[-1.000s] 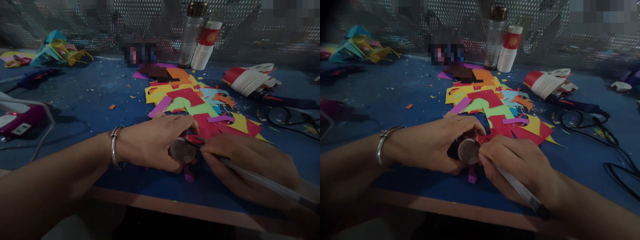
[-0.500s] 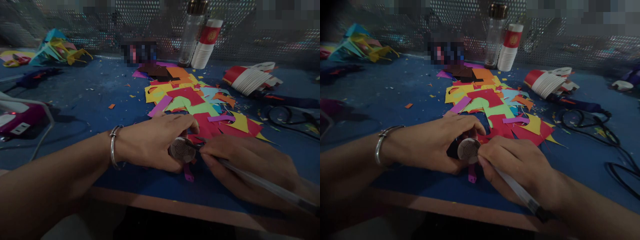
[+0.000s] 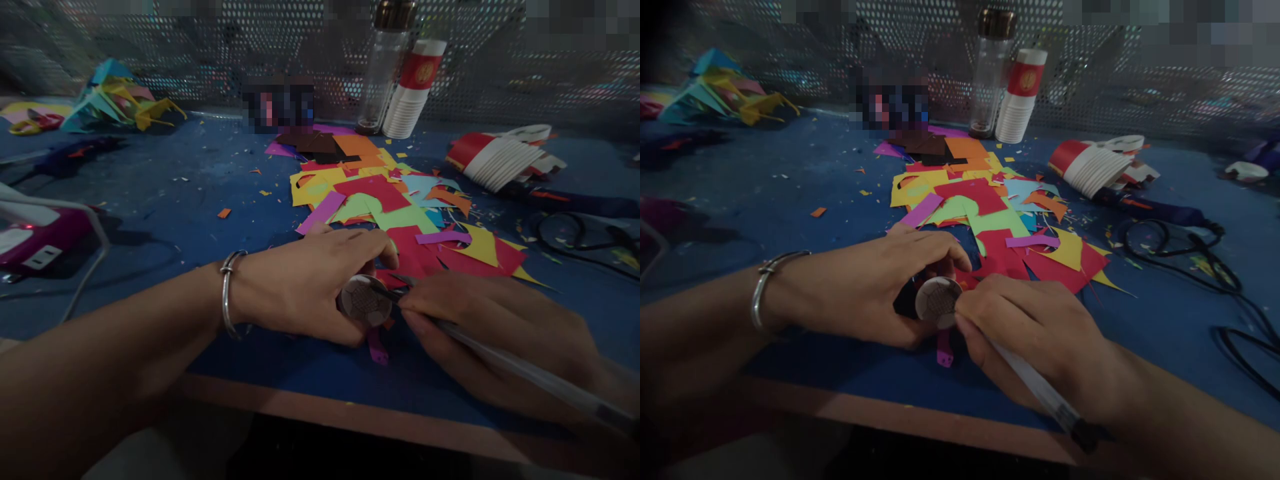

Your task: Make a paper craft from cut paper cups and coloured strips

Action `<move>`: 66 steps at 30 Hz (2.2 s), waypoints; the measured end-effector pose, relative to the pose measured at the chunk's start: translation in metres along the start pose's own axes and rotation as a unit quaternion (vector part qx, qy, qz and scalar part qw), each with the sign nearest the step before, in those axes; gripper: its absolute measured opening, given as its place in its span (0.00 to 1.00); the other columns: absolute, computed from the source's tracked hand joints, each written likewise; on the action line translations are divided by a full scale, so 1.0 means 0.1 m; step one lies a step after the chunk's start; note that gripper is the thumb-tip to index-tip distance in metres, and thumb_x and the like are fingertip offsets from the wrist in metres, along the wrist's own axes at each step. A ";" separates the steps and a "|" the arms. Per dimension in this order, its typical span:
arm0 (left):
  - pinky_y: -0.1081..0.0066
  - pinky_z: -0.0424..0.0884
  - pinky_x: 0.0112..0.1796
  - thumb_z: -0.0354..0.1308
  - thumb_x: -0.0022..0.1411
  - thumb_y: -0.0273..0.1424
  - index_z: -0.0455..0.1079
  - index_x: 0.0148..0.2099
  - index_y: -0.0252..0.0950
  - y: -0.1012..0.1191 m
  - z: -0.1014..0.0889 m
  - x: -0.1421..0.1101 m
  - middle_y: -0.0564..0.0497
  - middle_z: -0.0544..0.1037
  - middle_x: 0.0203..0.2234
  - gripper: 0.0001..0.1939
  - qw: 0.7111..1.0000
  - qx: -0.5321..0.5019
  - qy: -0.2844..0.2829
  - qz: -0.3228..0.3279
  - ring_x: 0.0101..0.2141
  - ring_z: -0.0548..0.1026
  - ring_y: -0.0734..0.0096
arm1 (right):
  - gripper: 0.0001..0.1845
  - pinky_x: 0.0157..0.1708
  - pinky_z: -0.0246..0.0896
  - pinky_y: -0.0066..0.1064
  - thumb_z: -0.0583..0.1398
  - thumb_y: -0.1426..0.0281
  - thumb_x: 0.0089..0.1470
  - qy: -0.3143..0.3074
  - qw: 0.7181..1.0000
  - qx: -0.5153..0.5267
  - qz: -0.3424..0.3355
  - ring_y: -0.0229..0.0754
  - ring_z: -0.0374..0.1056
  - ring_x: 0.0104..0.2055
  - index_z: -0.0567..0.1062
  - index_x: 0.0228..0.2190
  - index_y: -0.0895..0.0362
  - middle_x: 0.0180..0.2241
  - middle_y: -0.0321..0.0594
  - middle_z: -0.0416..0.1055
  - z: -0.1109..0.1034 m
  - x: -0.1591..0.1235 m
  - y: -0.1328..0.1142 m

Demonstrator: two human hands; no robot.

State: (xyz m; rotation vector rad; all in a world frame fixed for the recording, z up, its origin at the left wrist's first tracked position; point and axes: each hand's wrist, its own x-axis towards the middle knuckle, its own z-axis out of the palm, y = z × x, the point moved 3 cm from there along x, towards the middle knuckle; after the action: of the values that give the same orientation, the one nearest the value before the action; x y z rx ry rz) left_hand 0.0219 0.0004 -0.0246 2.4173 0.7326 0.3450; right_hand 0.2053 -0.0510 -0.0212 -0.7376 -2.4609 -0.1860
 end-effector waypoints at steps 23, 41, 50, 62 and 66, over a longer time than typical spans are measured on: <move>0.64 0.64 0.47 0.67 0.52 0.31 0.66 0.54 0.36 0.00 -0.01 0.01 0.50 0.76 0.44 0.27 1.000 -0.006 -0.005 0.006 0.45 0.75 0.61 | 0.07 0.31 0.70 0.25 0.54 0.76 0.66 -0.009 1.000 -0.006 -0.001 0.35 0.76 0.30 0.70 0.38 0.53 0.30 0.33 0.80 -0.01 0.00 -0.02; 0.65 0.65 0.47 0.66 0.51 0.28 0.65 0.55 0.36 0.01 -0.02 0.01 0.49 0.76 0.46 0.29 1.000 0.012 -0.011 -0.005 0.46 0.74 0.61 | 0.08 0.26 0.67 0.26 0.54 0.75 0.67 -0.015 1.000 -0.006 0.000 0.36 0.75 0.27 0.72 0.38 0.53 0.30 0.35 0.80 0.04 0.02 0.03; 0.64 0.64 0.47 0.67 0.51 0.30 0.66 0.53 0.37 -0.01 -0.01 0.00 0.50 0.77 0.45 0.27 1.000 -0.001 -0.006 -0.003 0.45 0.74 0.61 | 0.06 0.32 0.69 0.23 0.55 0.76 0.66 0.003 1.000 0.004 -0.007 0.34 0.74 0.30 0.70 0.39 0.53 0.31 0.32 0.78 0.03 -0.04 -0.01; 0.64 0.66 0.47 0.66 0.50 0.29 0.65 0.54 0.37 0.02 -0.03 0.01 0.47 0.77 0.47 0.28 1.000 -0.002 -0.014 -0.003 0.46 0.74 0.60 | 0.07 0.26 0.67 0.26 0.55 0.76 0.66 -0.027 1.000 0.000 0.005 0.36 0.75 0.28 0.71 0.39 0.53 0.31 0.35 0.80 0.05 0.01 0.05; 0.64 0.66 0.47 0.66 0.51 0.30 0.65 0.55 0.36 0.01 -0.02 0.00 0.47 0.76 0.47 0.28 1.000 -0.003 -0.015 -0.003 0.46 0.74 0.60 | 0.08 0.27 0.69 0.26 0.55 0.77 0.65 -0.020 1.000 0.010 0.008 0.36 0.76 0.28 0.70 0.38 0.52 0.31 0.34 0.80 0.04 0.01 0.03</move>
State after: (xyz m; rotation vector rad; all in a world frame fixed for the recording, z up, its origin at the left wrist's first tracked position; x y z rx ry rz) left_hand 0.0220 0.0007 -0.0219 2.4084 0.7249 0.3085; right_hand 0.2040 -0.0468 -0.0240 -0.7581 -2.4907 -0.1408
